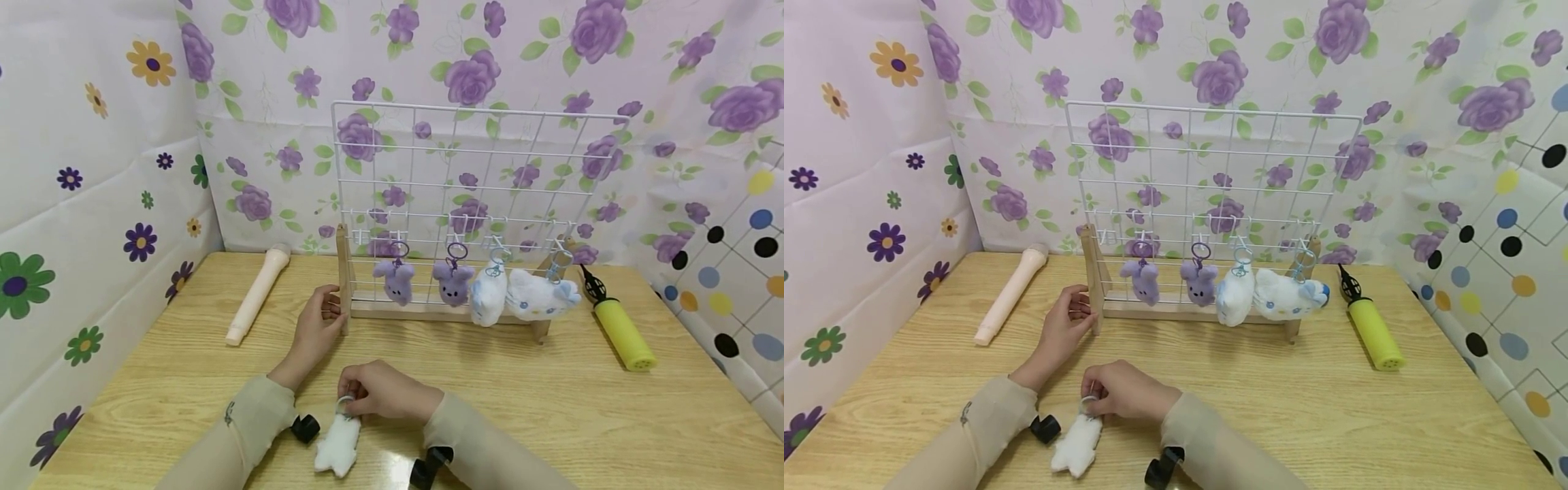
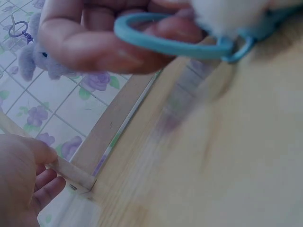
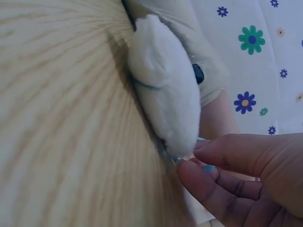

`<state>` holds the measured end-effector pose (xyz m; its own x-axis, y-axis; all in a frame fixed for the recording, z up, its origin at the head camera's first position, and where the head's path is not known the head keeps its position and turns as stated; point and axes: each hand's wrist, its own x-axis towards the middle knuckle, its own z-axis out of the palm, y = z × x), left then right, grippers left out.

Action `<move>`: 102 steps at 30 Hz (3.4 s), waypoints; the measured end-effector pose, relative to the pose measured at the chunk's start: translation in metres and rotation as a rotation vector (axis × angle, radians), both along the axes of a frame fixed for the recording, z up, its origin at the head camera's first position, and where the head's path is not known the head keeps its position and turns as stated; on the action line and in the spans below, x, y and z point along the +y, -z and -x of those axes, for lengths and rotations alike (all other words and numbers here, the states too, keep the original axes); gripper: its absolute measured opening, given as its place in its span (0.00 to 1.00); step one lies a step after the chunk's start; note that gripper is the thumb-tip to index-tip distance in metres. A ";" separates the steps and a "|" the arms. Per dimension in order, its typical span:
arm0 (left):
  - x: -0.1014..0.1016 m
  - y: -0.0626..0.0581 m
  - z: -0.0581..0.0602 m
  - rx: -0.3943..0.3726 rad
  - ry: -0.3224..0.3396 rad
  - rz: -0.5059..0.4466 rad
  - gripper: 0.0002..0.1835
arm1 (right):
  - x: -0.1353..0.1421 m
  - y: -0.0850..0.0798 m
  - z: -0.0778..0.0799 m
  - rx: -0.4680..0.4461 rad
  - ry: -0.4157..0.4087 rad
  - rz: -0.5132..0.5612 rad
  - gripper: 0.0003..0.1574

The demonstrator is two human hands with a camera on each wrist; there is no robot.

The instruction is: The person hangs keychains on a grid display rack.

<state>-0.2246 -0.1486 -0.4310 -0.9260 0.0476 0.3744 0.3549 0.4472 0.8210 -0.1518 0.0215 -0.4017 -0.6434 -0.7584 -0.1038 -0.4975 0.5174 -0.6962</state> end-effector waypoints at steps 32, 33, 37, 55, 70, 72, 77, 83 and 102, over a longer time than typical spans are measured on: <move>-0.001 0.004 0.002 0.027 0.002 0.010 0.27 | 0.022 -0.046 -0.006 -0.017 0.050 0.188 0.03; -0.001 0.004 0.002 0.029 0.003 0.010 0.27 | 0.023 -0.049 -0.005 -0.015 0.044 0.192 0.03; -0.001 0.005 0.003 0.029 0.007 0.010 0.27 | 0.027 -0.061 -0.003 -0.007 0.030 0.197 0.02; 0.000 0.004 0.001 0.012 0.002 0.007 0.28 | 0.044 -0.116 0.014 0.085 0.002 0.134 0.03; -0.002 0.003 0.003 0.009 0.010 -0.005 0.26 | 0.045 -0.139 0.042 0.096 0.099 0.145 0.05; -0.002 0.003 0.003 0.009 0.010 -0.004 0.26 | 0.043 -0.143 0.045 0.085 0.119 0.140 0.04; -0.001 0.003 0.002 0.009 0.014 -0.003 0.27 | 0.039 -0.150 0.054 0.118 0.159 0.125 0.04; 0.000 0.002 0.003 0.000 0.014 -0.009 0.28 | 0.033 -0.159 0.063 0.164 0.178 0.128 0.04; -0.001 0.002 0.004 -0.008 0.009 0.003 0.28 | 0.018 -0.174 0.085 0.216 0.258 0.104 0.04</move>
<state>-0.2282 -0.1498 -0.4327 -0.9287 0.0570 0.3665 0.3521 0.4463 0.8227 -0.2370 0.0395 -0.2281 -0.8138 -0.5677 0.1243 -0.5011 0.5772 -0.6448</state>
